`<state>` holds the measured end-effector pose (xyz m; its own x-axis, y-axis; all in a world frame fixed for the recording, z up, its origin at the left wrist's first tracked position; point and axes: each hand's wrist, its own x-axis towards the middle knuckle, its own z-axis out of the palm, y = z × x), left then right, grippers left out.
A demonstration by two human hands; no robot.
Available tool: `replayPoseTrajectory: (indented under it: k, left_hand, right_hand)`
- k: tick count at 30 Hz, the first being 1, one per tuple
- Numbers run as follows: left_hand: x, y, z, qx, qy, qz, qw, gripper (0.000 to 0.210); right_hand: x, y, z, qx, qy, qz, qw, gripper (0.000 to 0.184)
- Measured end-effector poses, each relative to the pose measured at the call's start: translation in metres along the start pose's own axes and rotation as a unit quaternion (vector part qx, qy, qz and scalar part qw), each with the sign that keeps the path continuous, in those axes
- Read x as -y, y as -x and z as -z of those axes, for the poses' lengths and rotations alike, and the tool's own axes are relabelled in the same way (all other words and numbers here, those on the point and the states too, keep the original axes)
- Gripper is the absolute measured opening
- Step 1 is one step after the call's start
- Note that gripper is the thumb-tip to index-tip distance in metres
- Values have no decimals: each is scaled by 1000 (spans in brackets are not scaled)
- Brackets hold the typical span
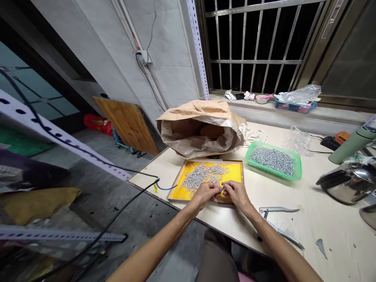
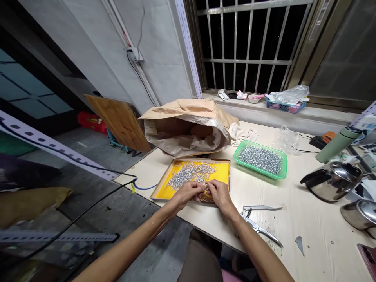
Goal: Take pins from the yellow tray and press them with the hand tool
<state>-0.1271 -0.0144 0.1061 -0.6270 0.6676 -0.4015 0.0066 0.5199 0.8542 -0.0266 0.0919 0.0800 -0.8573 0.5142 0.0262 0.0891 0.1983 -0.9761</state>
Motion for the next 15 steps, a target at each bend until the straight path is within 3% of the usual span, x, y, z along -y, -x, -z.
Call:
replayPoseTrajectory:
  k: [3,7,10,15]
  left_hand:
    - [0,-10,4,-45,-143,-63,987,17]
    - [-3,-25,1,-87,-377,-176,905,21]
    - [-11,-39,-9,-107,-435,-214,868,27]
    - [-24,-68,-27,-90,-477,-201,851,26]
  right_hand:
    - [-6,-3,6,-38,45,16,998,24]
    - [-16,-5,18,-55,155,63,984,26]
    - [-23,-5,24,-41,217,111,969,34]
    - [-10,9,39,-94,275,199,936,38]
